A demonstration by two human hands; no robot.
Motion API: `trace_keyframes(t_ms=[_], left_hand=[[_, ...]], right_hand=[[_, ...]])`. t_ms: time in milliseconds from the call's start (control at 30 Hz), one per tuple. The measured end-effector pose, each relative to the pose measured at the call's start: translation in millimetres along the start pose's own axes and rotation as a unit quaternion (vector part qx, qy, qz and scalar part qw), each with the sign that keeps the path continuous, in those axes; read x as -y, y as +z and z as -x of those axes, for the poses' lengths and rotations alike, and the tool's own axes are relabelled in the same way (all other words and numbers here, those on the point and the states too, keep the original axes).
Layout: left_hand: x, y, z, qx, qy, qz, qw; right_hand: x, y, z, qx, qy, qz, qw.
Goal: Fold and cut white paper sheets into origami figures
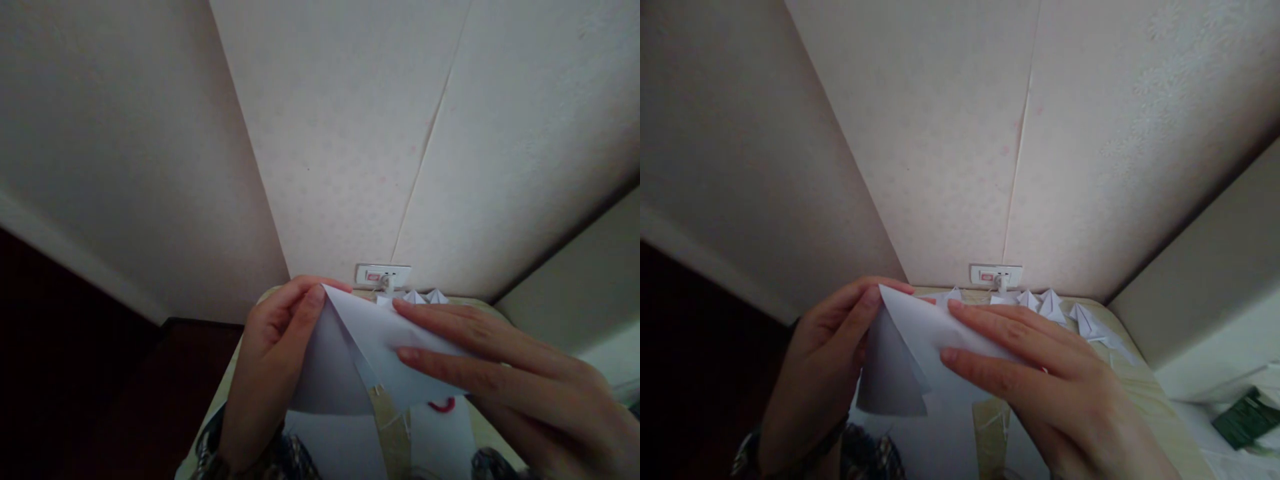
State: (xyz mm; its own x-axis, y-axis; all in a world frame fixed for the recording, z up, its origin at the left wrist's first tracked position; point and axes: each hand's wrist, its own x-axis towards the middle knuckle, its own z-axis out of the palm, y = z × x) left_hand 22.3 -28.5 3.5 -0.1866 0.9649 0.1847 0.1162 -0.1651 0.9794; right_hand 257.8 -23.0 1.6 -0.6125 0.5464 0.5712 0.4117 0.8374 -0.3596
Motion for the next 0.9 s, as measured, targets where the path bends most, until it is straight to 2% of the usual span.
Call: trace_keyframes(t_ms=[267,400,533,600,667,767,900], left_hand=[[-3,-0.9,-3,0.011,0.023,0.007,1.0],[-10,-0.2,-3,0.022,0.032,0.026,0.999],[-14,-0.7,-1,0.034,0.063,-0.045,0.996],[-14,-0.3,0,0.053,0.075,-0.102,0.991],[-15,1.4,0,0.083,0.085,-0.147,0.982],[-15,6.0,0,0.132,0.108,-0.17,0.971],[-13,12.4,1,0.149,0.15,-0.16,0.964]], right_hand=[[1,4,0,0.016,0.021,0.016,1.0],[5,7,-3,0.055,0.03,0.014,0.998],[8,3,-5,0.097,0.04,-0.023,0.994],[9,1,-8,0.06,0.062,-0.047,0.995],[10,2,-13,-0.012,0.104,-0.071,0.992],[13,9,-23,-0.098,0.152,-0.102,0.978],[16,18,-33,-0.102,0.186,-0.153,0.965]])
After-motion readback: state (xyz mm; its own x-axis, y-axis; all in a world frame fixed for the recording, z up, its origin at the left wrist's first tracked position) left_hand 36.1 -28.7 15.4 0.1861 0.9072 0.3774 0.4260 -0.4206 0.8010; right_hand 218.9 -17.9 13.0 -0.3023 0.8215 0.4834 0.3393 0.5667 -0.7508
